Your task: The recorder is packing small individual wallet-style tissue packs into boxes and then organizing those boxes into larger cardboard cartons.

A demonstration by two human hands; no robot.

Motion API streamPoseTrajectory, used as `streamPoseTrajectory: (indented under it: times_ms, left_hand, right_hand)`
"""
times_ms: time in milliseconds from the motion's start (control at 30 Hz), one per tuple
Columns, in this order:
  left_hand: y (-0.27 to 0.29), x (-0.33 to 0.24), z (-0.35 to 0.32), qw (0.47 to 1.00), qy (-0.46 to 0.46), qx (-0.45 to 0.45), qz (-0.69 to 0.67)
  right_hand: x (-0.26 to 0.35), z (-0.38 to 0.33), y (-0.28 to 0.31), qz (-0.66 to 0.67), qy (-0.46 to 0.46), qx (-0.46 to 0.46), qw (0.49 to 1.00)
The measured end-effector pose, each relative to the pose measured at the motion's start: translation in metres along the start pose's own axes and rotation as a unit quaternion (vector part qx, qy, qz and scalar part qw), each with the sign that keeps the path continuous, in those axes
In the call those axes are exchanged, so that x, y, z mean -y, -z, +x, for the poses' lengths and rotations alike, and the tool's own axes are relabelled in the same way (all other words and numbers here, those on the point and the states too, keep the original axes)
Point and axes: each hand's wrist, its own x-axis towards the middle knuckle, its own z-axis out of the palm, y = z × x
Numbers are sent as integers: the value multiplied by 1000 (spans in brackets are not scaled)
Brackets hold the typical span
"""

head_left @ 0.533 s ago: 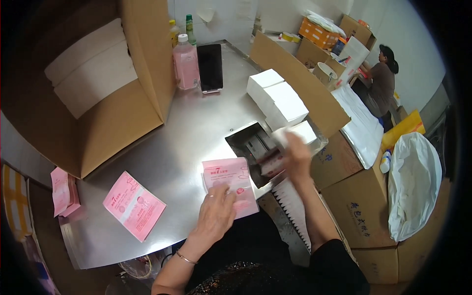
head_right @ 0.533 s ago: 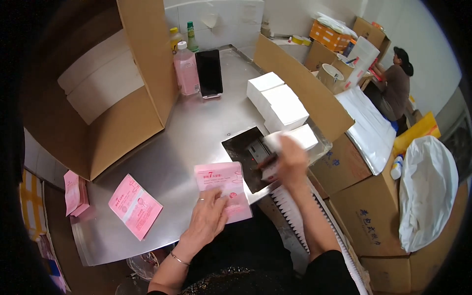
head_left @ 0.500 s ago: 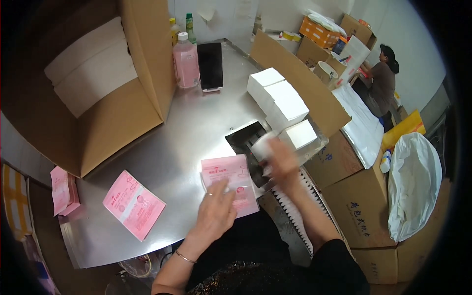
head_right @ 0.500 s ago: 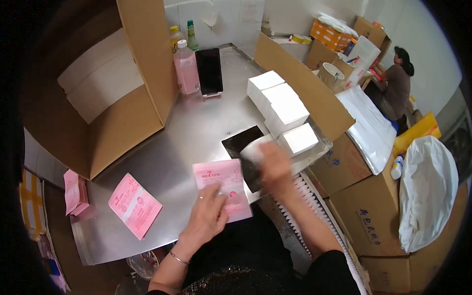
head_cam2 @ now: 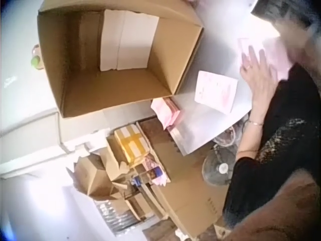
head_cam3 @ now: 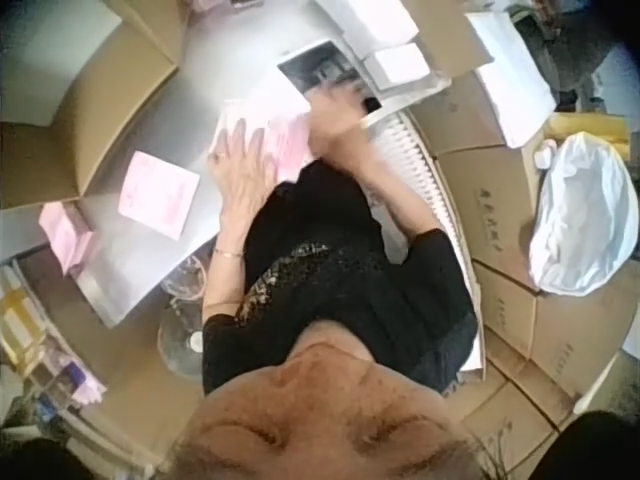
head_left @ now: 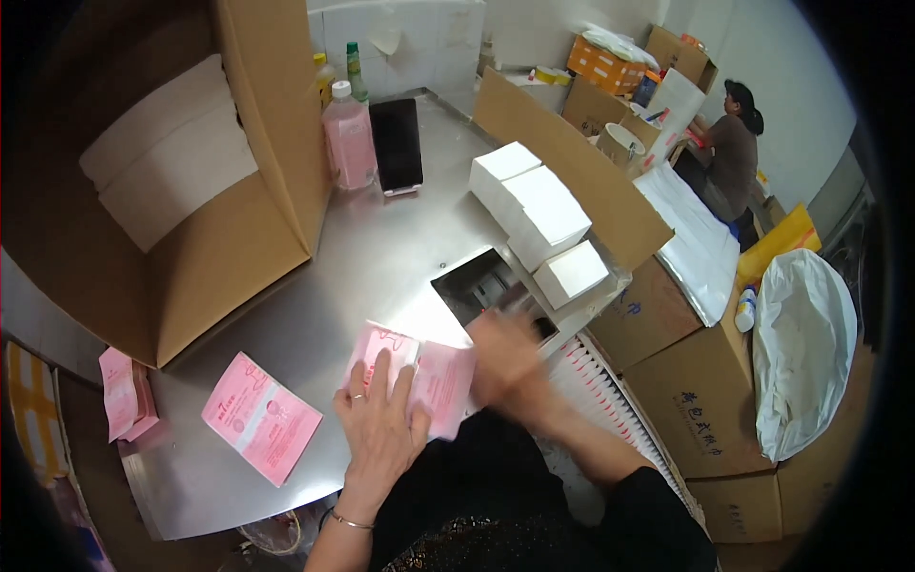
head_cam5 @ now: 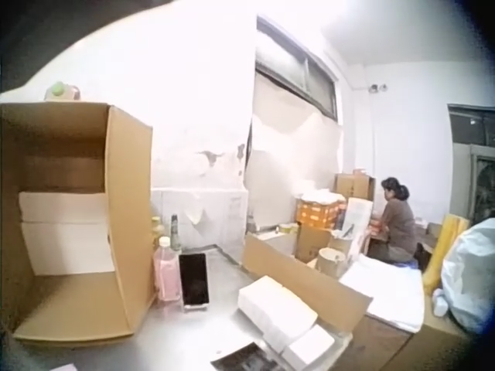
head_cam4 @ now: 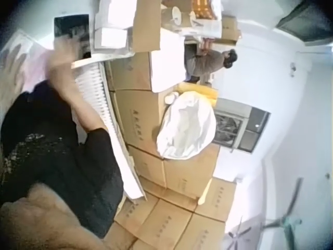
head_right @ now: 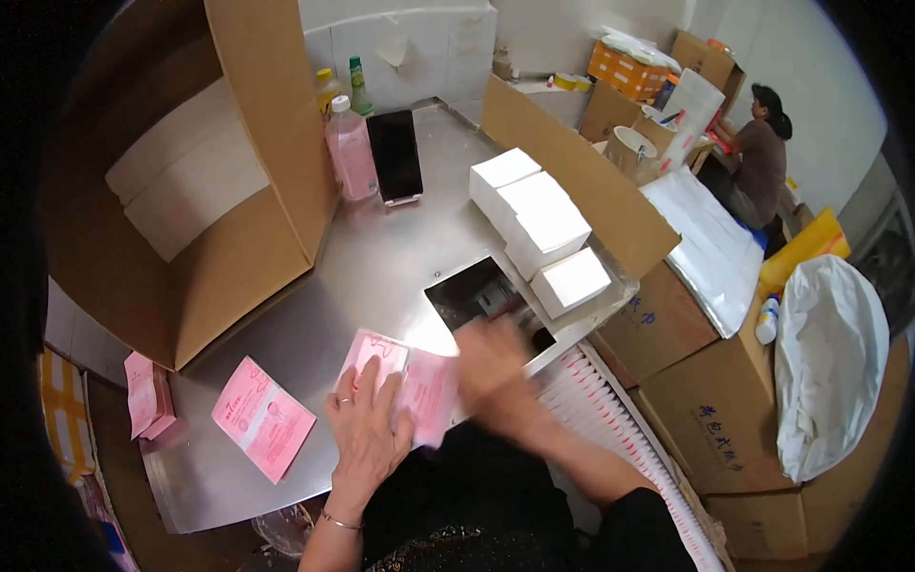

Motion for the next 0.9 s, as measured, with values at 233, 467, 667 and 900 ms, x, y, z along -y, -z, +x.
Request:
streamPoseTrajectory:
  times_ms: [233,467,667,900]
  left_hand:
    - [9,-19,16,995,79,62,-2]
    - [6,-10,15,999,13,19,47]
    - [0,-17,5,990,-65,44,-119]
    - [9,-20,8,993,0,11,-121]
  right_hand:
    - [-125,-9,29,-240,-114,-42,963]
    - [-125,-11,34,-164,-134,-55,976]
    - [-60,-21,9,-23,70,-53,996]
    - [13,-21,-35,15,95,158,983]
